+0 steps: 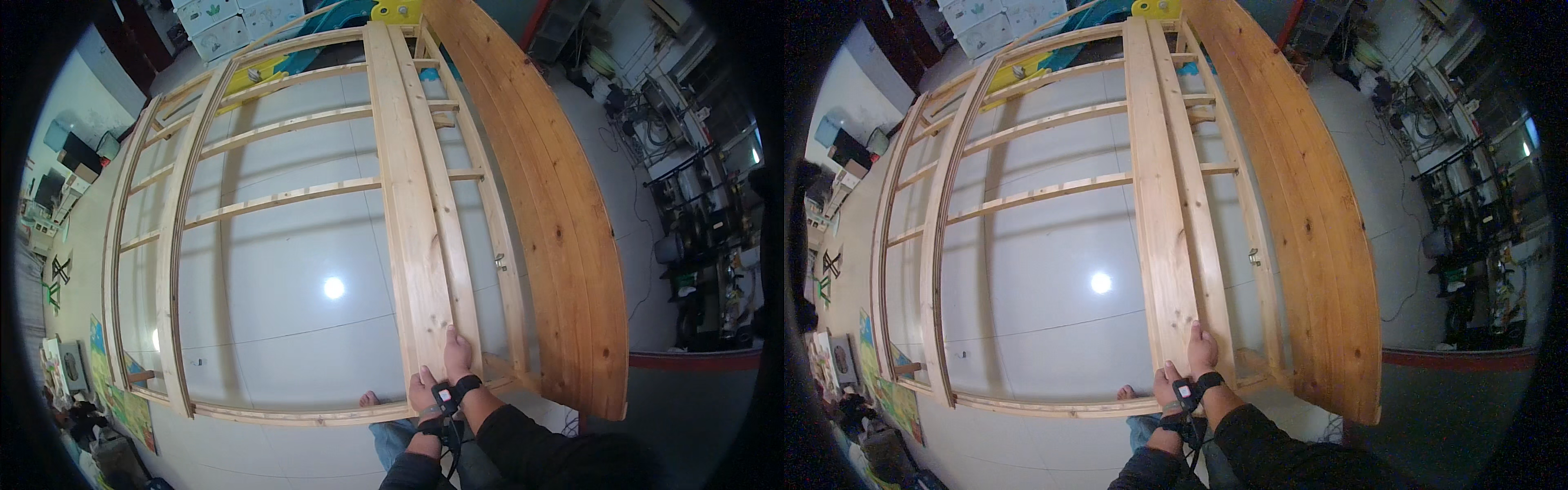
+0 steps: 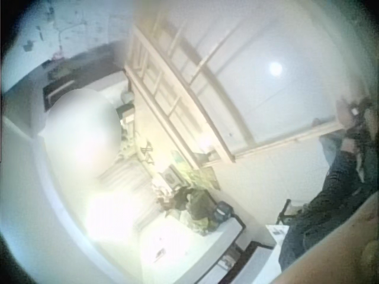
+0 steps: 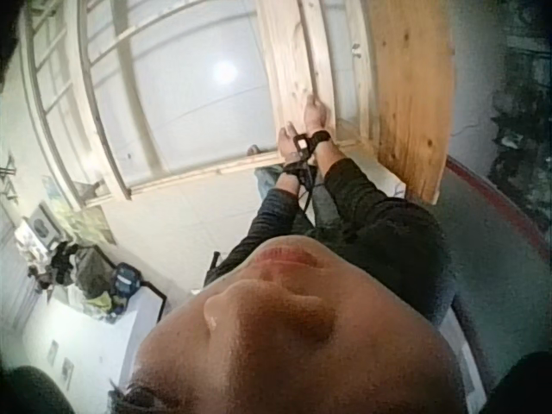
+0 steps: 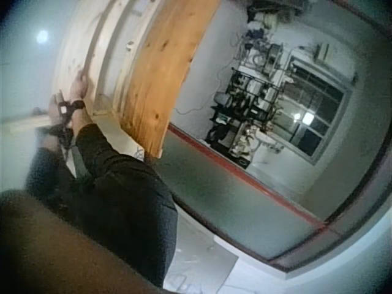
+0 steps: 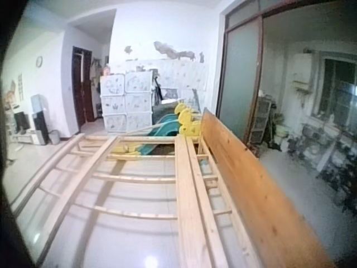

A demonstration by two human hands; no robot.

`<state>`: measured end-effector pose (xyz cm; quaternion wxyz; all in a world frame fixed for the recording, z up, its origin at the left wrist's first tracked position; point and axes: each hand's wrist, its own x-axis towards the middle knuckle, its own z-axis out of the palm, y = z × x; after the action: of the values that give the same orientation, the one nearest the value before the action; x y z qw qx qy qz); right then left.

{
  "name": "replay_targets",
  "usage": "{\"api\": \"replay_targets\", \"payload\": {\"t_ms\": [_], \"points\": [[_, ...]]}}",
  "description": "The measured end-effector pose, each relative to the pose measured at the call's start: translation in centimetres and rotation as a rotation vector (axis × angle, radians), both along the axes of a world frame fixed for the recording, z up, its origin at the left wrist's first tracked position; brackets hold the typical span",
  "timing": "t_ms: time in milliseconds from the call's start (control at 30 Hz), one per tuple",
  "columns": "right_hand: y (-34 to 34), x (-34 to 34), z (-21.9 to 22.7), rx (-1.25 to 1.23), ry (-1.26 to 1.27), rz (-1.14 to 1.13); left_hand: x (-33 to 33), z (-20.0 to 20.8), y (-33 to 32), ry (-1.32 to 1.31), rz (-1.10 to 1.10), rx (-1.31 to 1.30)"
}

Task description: The person assembles a wooden bed frame by hand, positioning slats and using a screwdriver to fasten screws. They repeatedly adjust and align the wooden pieces, occasionally walking around the frame to access different sections.

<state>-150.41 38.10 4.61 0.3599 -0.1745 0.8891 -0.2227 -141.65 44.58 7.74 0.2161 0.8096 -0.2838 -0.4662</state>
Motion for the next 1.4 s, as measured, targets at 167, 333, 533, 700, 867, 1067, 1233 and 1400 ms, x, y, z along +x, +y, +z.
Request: {"api": "replay_targets", "payload": {"t_ms": [167,333,533,700,867,1067,1233,1400], "points": [[0.4,-0.5,-2.3,-0.016,-0.098,0.049,0.1,-2.0,0.1,0.058,0.034,-0.017],[1.3,-2.1,-3.2,-0.109,0.192,0.146,0.1,-3.2,0.6,0.049,0.070,-0.059],[2.4,-9.4,-6.8,0.171,-0.047,0.056,-0.6,-5.0,0.7,0.086,0.307,-0.107],[3.6,-13.8,-10.3,0.151,-0.246,0.237,-1.4,-4.2,1.1,-0.068,0.185,-0.172],[4.4,-15.1,-4.7,0.039,0.015,0.039,-2.1,-3.4,1.7,-0.365,0.187,-0.087],[4.4,-14.5,7.3,-0.011,0.163,0.052,1.8,-6.9,1.6,0.175,0.075,0.106],[8.8,-11.3,14.0,-0.146,0.258,0.066,8.7,-3.3,4.1,-0.252,-0.164,-0.227],[9.5,-8.5,17.7,-0.074,0.088,-0.071,19.4,2.9,9.1,0.063,-0.317,0.003]]}}
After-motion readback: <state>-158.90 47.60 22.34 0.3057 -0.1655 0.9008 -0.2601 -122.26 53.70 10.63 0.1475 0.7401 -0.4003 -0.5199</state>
